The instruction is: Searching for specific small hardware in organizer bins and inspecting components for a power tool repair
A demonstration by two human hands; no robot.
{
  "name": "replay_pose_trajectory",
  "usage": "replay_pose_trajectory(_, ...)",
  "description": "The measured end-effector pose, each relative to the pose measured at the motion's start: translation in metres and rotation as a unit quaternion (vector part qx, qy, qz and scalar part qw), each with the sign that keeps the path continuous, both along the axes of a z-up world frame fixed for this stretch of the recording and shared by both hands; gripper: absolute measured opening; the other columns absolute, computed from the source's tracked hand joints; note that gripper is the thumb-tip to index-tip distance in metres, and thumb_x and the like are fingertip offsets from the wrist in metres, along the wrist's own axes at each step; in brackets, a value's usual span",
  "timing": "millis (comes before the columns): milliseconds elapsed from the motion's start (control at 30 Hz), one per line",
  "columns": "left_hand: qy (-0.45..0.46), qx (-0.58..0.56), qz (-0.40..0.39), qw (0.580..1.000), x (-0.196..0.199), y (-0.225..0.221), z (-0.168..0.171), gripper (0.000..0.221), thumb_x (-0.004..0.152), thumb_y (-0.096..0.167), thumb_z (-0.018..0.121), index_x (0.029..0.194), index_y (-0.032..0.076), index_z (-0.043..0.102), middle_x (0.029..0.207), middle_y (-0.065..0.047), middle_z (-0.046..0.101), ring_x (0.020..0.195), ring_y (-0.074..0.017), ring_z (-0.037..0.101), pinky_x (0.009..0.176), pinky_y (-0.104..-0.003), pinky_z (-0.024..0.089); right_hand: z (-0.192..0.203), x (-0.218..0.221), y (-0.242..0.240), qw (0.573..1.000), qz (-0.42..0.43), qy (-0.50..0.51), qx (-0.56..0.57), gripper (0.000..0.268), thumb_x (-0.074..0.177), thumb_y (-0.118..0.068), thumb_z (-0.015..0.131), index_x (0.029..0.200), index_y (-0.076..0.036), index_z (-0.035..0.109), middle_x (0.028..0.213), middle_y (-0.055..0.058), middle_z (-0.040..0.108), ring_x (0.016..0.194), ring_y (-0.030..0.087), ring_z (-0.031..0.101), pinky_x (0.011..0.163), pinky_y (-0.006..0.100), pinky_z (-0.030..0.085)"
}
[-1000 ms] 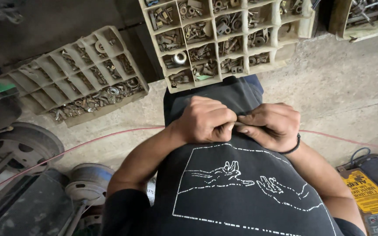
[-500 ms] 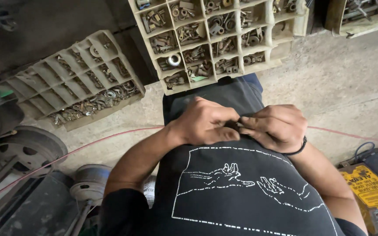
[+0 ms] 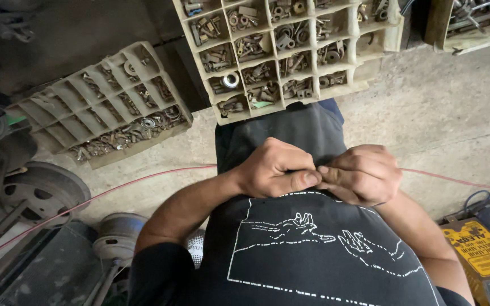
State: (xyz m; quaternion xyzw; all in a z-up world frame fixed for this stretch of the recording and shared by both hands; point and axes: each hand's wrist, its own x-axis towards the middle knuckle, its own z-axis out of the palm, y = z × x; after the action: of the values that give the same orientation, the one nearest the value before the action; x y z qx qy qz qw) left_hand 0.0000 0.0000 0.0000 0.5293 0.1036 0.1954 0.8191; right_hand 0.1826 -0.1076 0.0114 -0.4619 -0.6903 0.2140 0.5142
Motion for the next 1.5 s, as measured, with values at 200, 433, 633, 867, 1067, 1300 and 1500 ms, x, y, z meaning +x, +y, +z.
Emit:
replay_pose_trajectory(200, -0.01, 0.007, 0.035, 0.999, -0.003, -0.001, 0.003, 0.028, 0.101, 0.023, 0.062, 0.076, 0.012, 0.065, 0.059, -0.006, 0.049, 0.049, -0.0287, 0.057, 0.045, -0.035, 0.044, 0.0, -0.003, -0.002, 1.0, -0.013, 0.011, 0.003, 0.012, 0.089, -0.008, 0.077, 0.088, 0.004, 0.077, 0.067, 0.012, 0.064, 0.047, 0.02, 0.061, 0.042, 0.031, 0.05)
replay_pose_trajectory(433, -0.007, 0.007, 0.042, 0.999, -0.005, 0.0, 0.001, 0.032, 0.102, 0.023, 0.062, 0.073, 0.01, 0.062, 0.056, -0.009, 0.049, 0.048, -0.033, 0.057, 0.045, -0.037, 0.044, 0.001, -0.005, 0.003, 1.0, -0.007, 0.002, -0.006, 0.011, 0.088, -0.007, 0.079, 0.09, 0.004, 0.078, 0.069, 0.013, 0.065, 0.048, 0.022, 0.063, 0.042, 0.032, 0.051)
replay_pose_trajectory(633, -0.004, 0.031, 0.055, 0.998, -0.004, 0.003, -0.003, 0.032, 0.101, 0.024, 0.064, 0.072, 0.009, 0.062, 0.055, -0.01, 0.05, 0.049, -0.0348, 0.059, 0.045, -0.037, 0.045, 0.0, -0.006, 0.002, 1.0, -0.021, -0.018, -0.008, 0.01, 0.09, -0.008, 0.078, 0.087, 0.002, 0.079, 0.069, 0.012, 0.065, 0.047, 0.021, 0.061, 0.041, 0.032, 0.048)
replay_pose_trajectory(867, -0.022, 0.055, 0.075, 0.995, -0.007, 0.001, -0.001, 0.031, 0.102, 0.023, 0.062, 0.073, 0.011, 0.064, 0.056, -0.01, 0.051, 0.049, -0.0373, 0.057, 0.045, -0.04, 0.046, 0.005, -0.007, -0.002, 1.0, -0.023, -0.019, -0.006, 0.011, 0.087, -0.006, 0.08, 0.088, 0.004, 0.079, 0.07, 0.014, 0.065, 0.047, 0.021, 0.062, 0.042, 0.032, 0.051)
replay_pose_trajectory(1067, 0.004, 0.058, 0.087, 0.995, -0.021, 0.002, -0.011, 0.039, 0.104, 0.03, 0.055, 0.072, 0.008, 0.061, 0.057, -0.006, 0.052, 0.048, -0.0253, 0.051, 0.046, -0.035, 0.04, -0.006, 0.01, -0.027, 0.999, -0.032, -0.02, -0.018, 0.013, 0.09, -0.01, 0.076, 0.093, 0.003, 0.072, 0.078, 0.014, 0.067, 0.055, 0.023, 0.066, 0.049, 0.034, 0.055)
replay_pose_trajectory(1300, 0.045, 0.072, 0.039, 0.996, -0.018, 0.004, -0.002, 0.028, 0.097, 0.036, 0.069, 0.079, 0.014, 0.065, 0.054, -0.007, 0.045, 0.05, -0.0341, 0.059, 0.05, -0.037, 0.046, 0.005, 0.004, -0.015, 0.999, -0.036, -0.011, -0.014, 0.014, 0.087, -0.008, 0.08, 0.089, 0.006, 0.076, 0.07, 0.015, 0.064, 0.046, 0.023, 0.061, 0.041, 0.035, 0.05)
replay_pose_trajectory(1500, 0.03, 0.085, 0.028, 0.996, -0.016, 0.01, 0.002, 0.017, 0.091, 0.028, 0.076, 0.098, 0.013, 0.071, 0.051, 0.001, 0.036, 0.045, -0.0199, 0.053, 0.051, -0.03, 0.046, 0.007, 0.002, -0.008, 1.0, -0.016, -0.013, -0.017, 0.014, 0.088, -0.008, 0.079, 0.09, 0.005, 0.076, 0.071, 0.015, 0.066, 0.048, 0.023, 0.063, 0.043, 0.035, 0.053)
